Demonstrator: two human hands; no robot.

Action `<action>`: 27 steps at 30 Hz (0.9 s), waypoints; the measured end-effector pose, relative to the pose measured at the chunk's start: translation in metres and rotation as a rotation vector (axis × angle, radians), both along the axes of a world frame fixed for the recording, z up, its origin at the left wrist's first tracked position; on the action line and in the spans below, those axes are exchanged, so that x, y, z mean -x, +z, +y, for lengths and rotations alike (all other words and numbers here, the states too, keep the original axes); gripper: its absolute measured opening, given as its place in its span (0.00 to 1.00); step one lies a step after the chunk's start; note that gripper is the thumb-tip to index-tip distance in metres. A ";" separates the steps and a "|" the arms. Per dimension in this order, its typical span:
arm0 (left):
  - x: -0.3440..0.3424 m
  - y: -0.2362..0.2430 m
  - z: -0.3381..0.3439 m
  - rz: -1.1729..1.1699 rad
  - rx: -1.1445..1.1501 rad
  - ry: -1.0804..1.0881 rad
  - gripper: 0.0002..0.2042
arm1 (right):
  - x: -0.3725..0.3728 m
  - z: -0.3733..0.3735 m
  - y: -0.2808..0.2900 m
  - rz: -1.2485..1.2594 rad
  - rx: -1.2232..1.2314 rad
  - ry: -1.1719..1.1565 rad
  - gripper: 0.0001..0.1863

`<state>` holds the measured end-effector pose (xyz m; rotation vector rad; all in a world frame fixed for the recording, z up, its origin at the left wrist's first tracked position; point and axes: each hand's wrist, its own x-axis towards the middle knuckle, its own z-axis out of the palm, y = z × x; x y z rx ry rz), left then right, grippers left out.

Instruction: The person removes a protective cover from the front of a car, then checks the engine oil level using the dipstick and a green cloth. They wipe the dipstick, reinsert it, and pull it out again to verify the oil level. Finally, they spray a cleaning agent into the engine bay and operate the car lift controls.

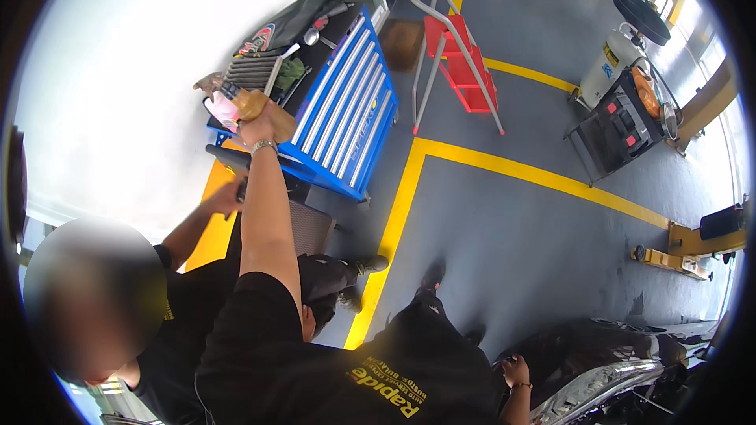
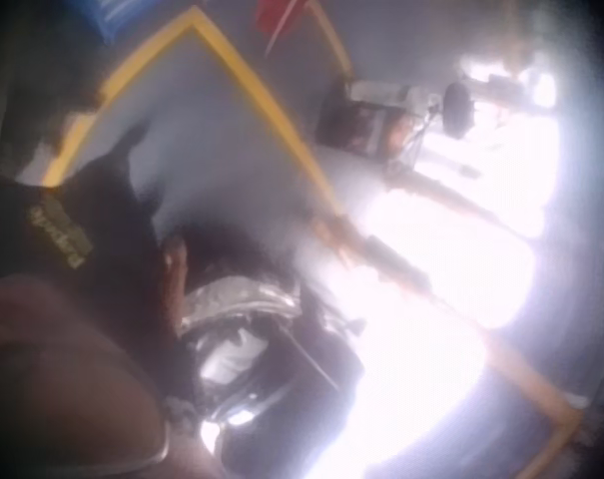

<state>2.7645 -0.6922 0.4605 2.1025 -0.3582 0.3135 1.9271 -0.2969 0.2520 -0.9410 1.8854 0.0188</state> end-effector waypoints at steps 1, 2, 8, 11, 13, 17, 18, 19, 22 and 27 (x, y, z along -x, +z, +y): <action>0.000 0.007 -0.006 -0.005 -0.015 0.038 0.41 | -0.005 -0.010 0.004 -0.011 0.007 -0.057 0.29; -0.002 0.007 -0.010 -0.007 0.039 0.064 0.41 | -0.011 -0.015 0.000 -0.029 0.079 -0.136 0.27; -0.019 -0.010 -0.007 -0.172 0.169 0.081 0.41 | -0.019 -0.061 0.011 -0.069 0.170 -0.102 0.26; -0.021 -0.015 0.001 -0.203 0.110 -0.008 0.49 | -0.027 -0.070 -0.002 -0.131 0.160 -0.180 0.26; -0.021 -0.022 0.015 -0.266 -0.004 0.008 0.52 | -0.031 -0.073 -0.003 -0.104 0.114 -0.108 0.25; 0.014 -0.016 0.051 -0.101 0.320 0.046 0.43 | -0.043 -0.074 -0.001 -0.034 0.093 0.016 0.24; 0.032 -0.015 0.058 -0.132 0.488 -0.067 0.39 | -0.045 -0.071 -0.004 -0.142 0.127 -0.076 0.23; 0.057 -0.016 0.059 -0.150 0.658 -0.202 0.35 | -0.047 -0.072 -0.008 -0.245 0.167 -0.189 0.22; 0.177 -0.020 0.068 -0.339 0.472 -0.480 0.33 | -0.070 -0.082 0.034 -0.356 0.091 -0.347 0.20; 0.409 0.026 0.106 0.811 0.621 -1.548 0.26 | -0.156 -0.161 0.202 -0.833 0.352 -0.290 0.29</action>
